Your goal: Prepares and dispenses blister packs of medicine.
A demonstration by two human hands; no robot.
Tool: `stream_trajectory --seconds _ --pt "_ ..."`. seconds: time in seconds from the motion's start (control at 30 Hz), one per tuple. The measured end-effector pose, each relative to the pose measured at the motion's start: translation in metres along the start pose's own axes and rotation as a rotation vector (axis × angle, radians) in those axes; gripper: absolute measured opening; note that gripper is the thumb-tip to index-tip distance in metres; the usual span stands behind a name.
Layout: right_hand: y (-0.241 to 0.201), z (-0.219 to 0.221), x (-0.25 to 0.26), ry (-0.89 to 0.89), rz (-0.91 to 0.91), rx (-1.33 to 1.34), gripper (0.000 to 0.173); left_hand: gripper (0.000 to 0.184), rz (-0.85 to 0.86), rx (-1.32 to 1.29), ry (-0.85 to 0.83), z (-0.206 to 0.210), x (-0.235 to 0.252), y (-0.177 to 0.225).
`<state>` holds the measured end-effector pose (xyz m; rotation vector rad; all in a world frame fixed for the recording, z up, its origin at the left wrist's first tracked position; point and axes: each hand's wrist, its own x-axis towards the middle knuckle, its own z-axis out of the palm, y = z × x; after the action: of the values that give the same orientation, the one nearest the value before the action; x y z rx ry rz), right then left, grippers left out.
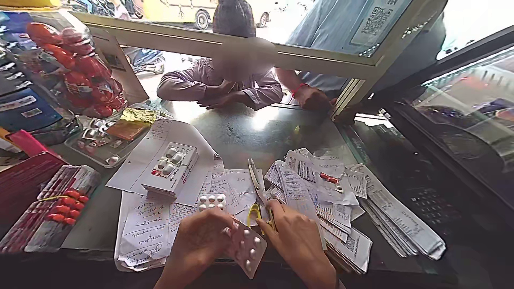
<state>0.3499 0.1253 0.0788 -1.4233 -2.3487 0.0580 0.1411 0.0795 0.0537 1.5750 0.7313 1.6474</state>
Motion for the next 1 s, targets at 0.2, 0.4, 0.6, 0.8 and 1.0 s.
stream_trajectory --seconds 0.2,0.4,0.6,0.8,1.0 --pt "-0.017 -0.026 0.03 -0.521 0.238 -0.003 0.068 0.014 0.078 0.19 0.028 0.009 0.003 0.005" --pt "-0.005 -0.024 0.022 -0.366 0.275 0.292 0.062 0.027 -0.036 0.099 -0.104 0.006 0.007 0.002" --pt "0.016 -0.023 -0.022 -0.03 0.129 1.454 0.058 0.037 -0.033 -0.085 0.04 0.01 0.011 0.0" --pt "0.025 -0.005 -0.059 -0.261 -0.015 1.732 0.075 0.019 -0.037 0.077 0.271 0.019 0.018 0.005" --pt "0.027 0.013 -0.084 -0.176 -0.001 1.381 0.055 0.023 0.031 0.372 0.48 0.028 0.024 -0.003"
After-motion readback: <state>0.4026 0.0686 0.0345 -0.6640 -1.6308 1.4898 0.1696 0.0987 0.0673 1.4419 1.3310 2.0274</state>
